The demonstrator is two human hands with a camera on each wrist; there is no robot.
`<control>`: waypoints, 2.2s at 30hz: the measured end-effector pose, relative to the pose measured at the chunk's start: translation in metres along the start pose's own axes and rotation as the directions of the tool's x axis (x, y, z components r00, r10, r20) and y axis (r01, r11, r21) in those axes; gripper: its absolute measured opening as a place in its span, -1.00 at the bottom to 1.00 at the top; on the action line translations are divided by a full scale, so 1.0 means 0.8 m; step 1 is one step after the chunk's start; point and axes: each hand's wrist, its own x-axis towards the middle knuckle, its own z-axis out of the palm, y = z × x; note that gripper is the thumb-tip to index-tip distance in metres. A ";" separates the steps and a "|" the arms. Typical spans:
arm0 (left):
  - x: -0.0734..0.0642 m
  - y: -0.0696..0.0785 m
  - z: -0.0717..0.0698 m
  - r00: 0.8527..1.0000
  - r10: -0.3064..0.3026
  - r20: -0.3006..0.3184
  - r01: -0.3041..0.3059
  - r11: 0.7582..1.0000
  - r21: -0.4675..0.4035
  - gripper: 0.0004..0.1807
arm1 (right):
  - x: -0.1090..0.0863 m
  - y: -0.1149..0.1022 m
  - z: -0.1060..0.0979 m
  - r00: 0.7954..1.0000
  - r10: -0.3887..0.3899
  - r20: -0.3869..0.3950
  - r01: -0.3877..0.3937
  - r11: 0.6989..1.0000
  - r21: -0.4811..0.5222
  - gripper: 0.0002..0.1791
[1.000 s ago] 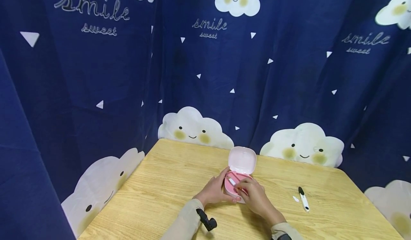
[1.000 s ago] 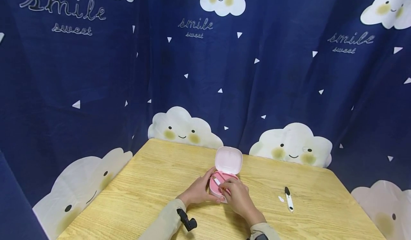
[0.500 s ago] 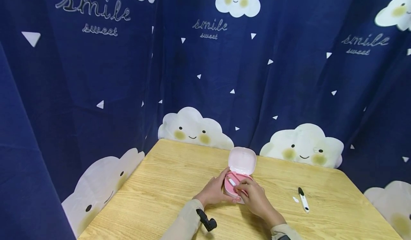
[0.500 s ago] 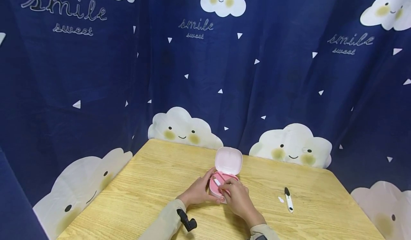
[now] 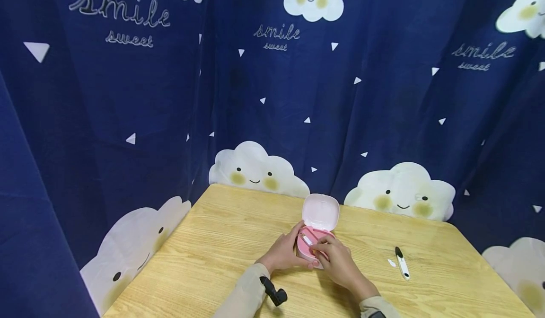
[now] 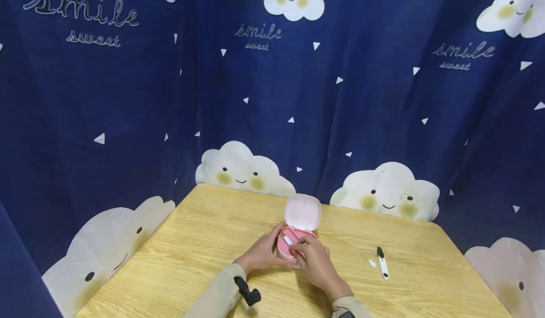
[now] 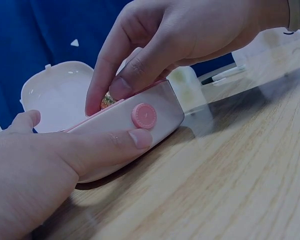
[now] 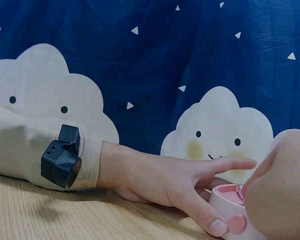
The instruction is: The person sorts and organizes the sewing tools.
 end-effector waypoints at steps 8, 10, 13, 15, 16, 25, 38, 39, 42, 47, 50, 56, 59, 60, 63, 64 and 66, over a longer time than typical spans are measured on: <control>0.000 0.001 0.000 1.000 0.000 -0.001 0.000 1.000 0.007 0.41 | 0.000 0.000 -0.001 1.000 -0.005 0.006 0.005 1.000 0.001 -0.78; 0.000 0.001 0.000 1.000 0.005 -0.004 -0.005 1.000 0.005 0.40 | 0.000 0.000 -0.001 1.000 -0.004 0.010 0.004 1.000 0.000 -0.78; 0.000 0.001 0.000 1.000 -0.003 -0.003 0.003 1.000 -0.004 0.41 | 0.000 0.000 -0.001 1.000 -0.006 0.015 0.006 1.000 -0.001 -0.78; 0.000 0.002 0.000 1.000 -0.009 -0.003 0.009 1.000 -0.006 0.41 | 0.001 0.000 -0.002 1.000 -0.010 0.017 0.010 1.000 0.001 -0.78; 0.000 0.002 0.000 1.000 -0.013 -0.002 0.013 1.000 -0.010 0.42 | 0.001 0.000 -0.002 1.000 -0.014 0.017 0.014 1.000 0.001 -0.78; 0.000 0.002 0.000 1.000 -0.015 -0.003 0.015 0.999 -0.030 0.42 | 0.001 0.002 -0.002 0.999 -0.041 0.012 0.041 0.999 -0.001 -0.78; 0.000 0.002 0.000 0.999 -0.032 0.001 0.032 0.999 -0.028 0.44 | 0.002 0.001 -0.003 0.999 -0.033 0.017 0.033 0.999 0.003 -0.77; 0.000 0.002 0.000 1.000 -0.031 0.000 0.031 0.999 -0.028 0.44 | 0.002 0.000 -0.003 0.999 -0.031 0.017 0.031 1.000 0.004 -0.77; 0.000 0.002 0.001 1.000 -0.031 0.005 0.031 0.999 -0.030 0.44 | 0.001 0.000 -0.003 1.000 -0.026 0.017 0.026 1.000 0.006 -0.77; -0.001 0.002 0.001 1.000 -0.030 0.003 0.030 0.999 -0.032 0.44 | -0.001 0.001 -0.002 1.000 -0.015 0.020 0.014 1.000 0.009 -0.77; -0.001 0.002 0.002 1.000 -0.030 0.003 0.030 0.999 -0.037 0.44 | -0.001 0.002 -0.001 1.000 -0.017 0.018 0.016 1.000 0.009 -0.77; -0.001 0.001 0.003 1.000 -0.027 0.007 0.028 0.999 -0.038 0.43 | -0.002 0.002 0.001 1.000 -0.023 0.006 0.023 1.000 0.010 -0.77; -0.001 0.001 0.003 1.000 -0.025 0.008 0.025 0.999 -0.036 0.43 | -0.003 0.002 0.001 0.999 -0.031 -0.013 0.031 0.999 0.010 -0.77; 0.000 0.001 0.002 1.000 -0.025 0.009 0.025 0.999 -0.035 0.43 | -0.004 0.002 0.001 0.999 -0.037 -0.021 0.037 0.999 0.010 -0.77; 0.000 0.001 0.002 1.000 -0.022 0.010 0.022 0.999 -0.031 0.43 | -0.004 0.002 0.001 0.998 -0.047 -0.039 0.048 0.999 0.012 -0.76; 0.000 0.001 0.002 1.000 -0.021 0.010 0.021 0.999 -0.030 0.43 | -0.004 0.002 0.001 0.998 -0.046 -0.040 0.047 0.999 0.015 -0.77; 0.000 0.001 0.002 1.000 -0.019 0.011 0.020 0.999 -0.029 0.43 | -0.004 0.001 0.001 0.999 -0.040 -0.036 0.041 0.999 0.020 -0.77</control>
